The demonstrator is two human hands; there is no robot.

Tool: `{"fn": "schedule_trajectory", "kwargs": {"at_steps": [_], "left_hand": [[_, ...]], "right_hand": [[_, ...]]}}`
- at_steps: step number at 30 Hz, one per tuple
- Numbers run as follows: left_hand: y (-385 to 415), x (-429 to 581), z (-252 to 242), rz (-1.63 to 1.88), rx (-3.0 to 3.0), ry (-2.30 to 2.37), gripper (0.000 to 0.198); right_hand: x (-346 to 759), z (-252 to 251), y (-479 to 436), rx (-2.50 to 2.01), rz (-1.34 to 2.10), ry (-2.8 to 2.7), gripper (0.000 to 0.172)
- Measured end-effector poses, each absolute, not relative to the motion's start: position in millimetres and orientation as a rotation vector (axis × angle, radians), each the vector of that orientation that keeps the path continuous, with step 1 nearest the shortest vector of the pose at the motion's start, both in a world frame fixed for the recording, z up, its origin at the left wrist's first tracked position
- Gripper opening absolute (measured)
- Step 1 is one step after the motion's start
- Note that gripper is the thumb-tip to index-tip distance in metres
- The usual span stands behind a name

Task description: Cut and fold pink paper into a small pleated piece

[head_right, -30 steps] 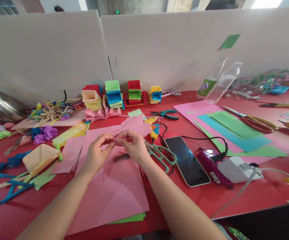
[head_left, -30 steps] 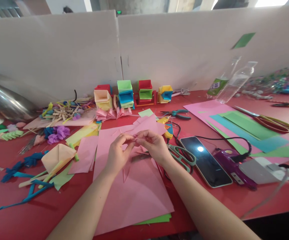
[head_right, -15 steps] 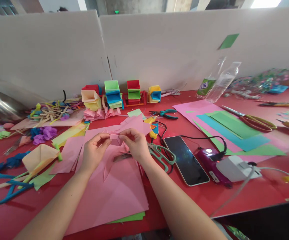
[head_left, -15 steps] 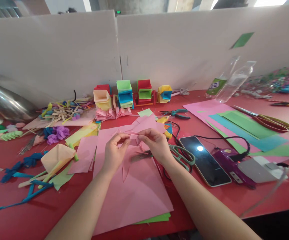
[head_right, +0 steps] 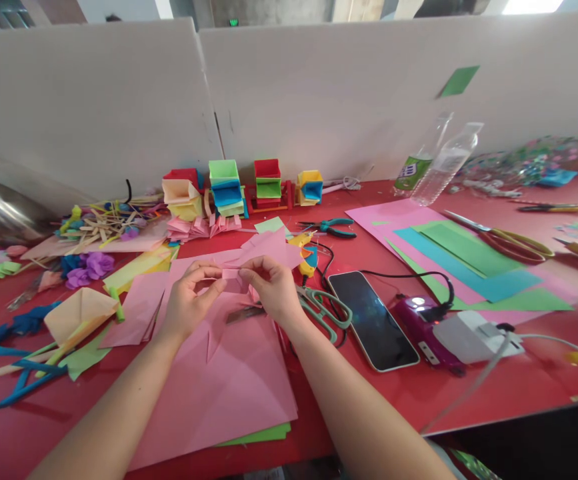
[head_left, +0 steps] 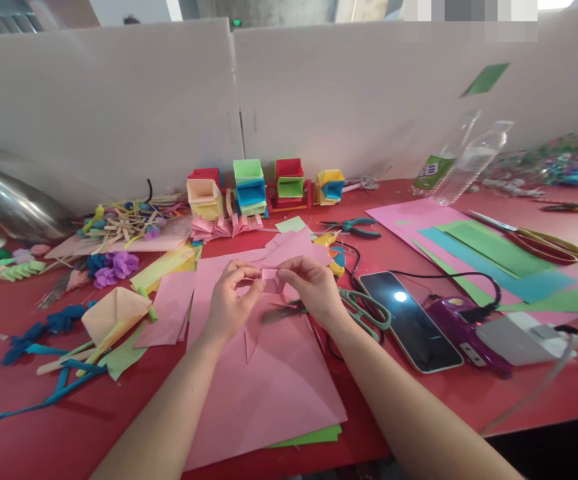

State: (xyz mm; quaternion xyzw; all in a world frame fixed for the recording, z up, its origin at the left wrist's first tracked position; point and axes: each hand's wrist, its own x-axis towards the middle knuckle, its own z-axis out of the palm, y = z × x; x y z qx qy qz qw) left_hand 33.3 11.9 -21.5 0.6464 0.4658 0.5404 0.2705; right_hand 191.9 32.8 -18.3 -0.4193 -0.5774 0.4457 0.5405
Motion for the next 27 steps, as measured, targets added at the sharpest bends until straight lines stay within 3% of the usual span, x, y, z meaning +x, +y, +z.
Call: {"fn": "schedule_trajectory", "kwargs": {"at_steps": [18,27], "left_hand": [[8.8,34.3,-21.6,1.53,1.773,1.277,0.008],[11.1,36.4,-20.6,1.56,1.397,1.199,0.015]], "right_hand": [[189.9,-16.4,30.9,-0.99,1.085,-1.361,0.014],[192.2,-18.2,33.3,-0.953,1.137,-1.301,0.016]]}}
